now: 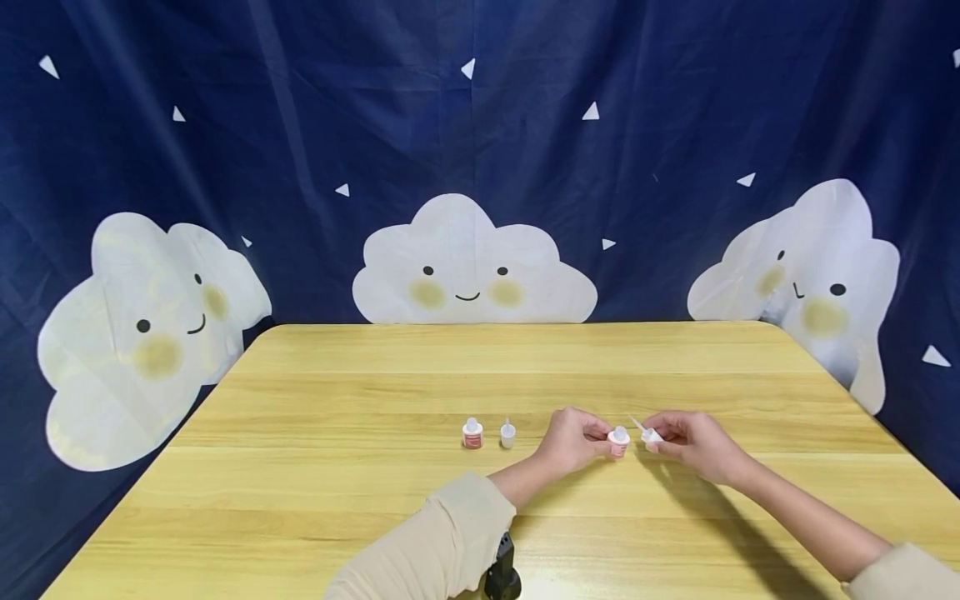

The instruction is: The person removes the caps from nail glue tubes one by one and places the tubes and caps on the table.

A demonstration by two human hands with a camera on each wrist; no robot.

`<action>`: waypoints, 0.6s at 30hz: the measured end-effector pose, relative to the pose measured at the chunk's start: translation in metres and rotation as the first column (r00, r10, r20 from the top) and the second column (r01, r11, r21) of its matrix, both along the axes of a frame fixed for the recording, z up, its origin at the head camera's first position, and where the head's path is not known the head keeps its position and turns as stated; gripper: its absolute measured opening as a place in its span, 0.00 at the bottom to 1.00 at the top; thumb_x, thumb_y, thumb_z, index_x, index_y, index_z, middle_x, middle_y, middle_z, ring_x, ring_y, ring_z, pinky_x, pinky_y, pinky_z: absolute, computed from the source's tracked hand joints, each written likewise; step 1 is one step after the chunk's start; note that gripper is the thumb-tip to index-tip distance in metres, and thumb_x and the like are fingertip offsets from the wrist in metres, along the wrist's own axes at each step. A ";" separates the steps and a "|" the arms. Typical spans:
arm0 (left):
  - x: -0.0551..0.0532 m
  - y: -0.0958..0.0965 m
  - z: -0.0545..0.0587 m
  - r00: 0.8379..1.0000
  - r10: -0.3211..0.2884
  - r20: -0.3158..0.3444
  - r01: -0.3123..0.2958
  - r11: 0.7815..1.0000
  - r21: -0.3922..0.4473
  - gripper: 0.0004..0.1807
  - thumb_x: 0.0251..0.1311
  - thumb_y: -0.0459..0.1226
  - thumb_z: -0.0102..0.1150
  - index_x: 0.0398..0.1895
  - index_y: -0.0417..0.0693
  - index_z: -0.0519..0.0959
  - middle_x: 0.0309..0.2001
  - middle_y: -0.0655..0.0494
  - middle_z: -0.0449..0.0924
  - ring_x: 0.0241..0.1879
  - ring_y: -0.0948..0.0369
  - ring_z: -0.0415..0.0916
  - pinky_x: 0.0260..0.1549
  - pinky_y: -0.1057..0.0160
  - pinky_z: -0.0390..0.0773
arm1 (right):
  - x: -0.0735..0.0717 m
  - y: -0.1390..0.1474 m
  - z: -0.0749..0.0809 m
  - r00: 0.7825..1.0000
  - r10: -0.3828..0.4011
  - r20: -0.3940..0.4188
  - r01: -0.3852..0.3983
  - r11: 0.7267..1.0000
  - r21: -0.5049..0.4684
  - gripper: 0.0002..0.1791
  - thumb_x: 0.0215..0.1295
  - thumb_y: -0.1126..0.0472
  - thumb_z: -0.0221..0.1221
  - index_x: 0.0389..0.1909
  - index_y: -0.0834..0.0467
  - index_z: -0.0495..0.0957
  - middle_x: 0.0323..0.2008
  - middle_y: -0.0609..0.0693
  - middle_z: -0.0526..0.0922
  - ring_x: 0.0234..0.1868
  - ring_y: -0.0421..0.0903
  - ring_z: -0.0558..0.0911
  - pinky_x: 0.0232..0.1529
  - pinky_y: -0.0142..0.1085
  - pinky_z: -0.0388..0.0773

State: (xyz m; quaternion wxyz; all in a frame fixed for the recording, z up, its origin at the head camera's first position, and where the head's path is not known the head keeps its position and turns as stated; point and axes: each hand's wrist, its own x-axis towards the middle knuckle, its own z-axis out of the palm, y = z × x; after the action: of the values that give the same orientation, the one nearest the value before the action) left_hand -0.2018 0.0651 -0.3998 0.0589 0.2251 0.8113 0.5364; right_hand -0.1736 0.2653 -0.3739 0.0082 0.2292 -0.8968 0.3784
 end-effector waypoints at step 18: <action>0.001 0.000 0.000 0.999 0.013 0.039 -0.014 1.000 0.010 0.09 0.45 0.31 0.70 0.32 0.37 0.84 0.31 0.49 0.86 0.28 0.69 0.82 0.28 0.79 0.78 | 0.000 0.000 -0.011 1.000 -0.014 0.014 0.015 0.995 -0.094 0.09 0.53 0.73 0.62 0.34 0.70 0.72 0.30 0.59 0.82 0.32 0.25 0.78 0.29 0.25 0.79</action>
State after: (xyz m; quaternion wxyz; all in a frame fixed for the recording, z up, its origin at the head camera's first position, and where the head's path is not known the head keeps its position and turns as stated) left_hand -0.2003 0.0653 -0.4000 0.0700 0.2094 0.8086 0.5454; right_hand -0.1735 0.2657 -0.3852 0.0158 0.2194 -0.8797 0.4216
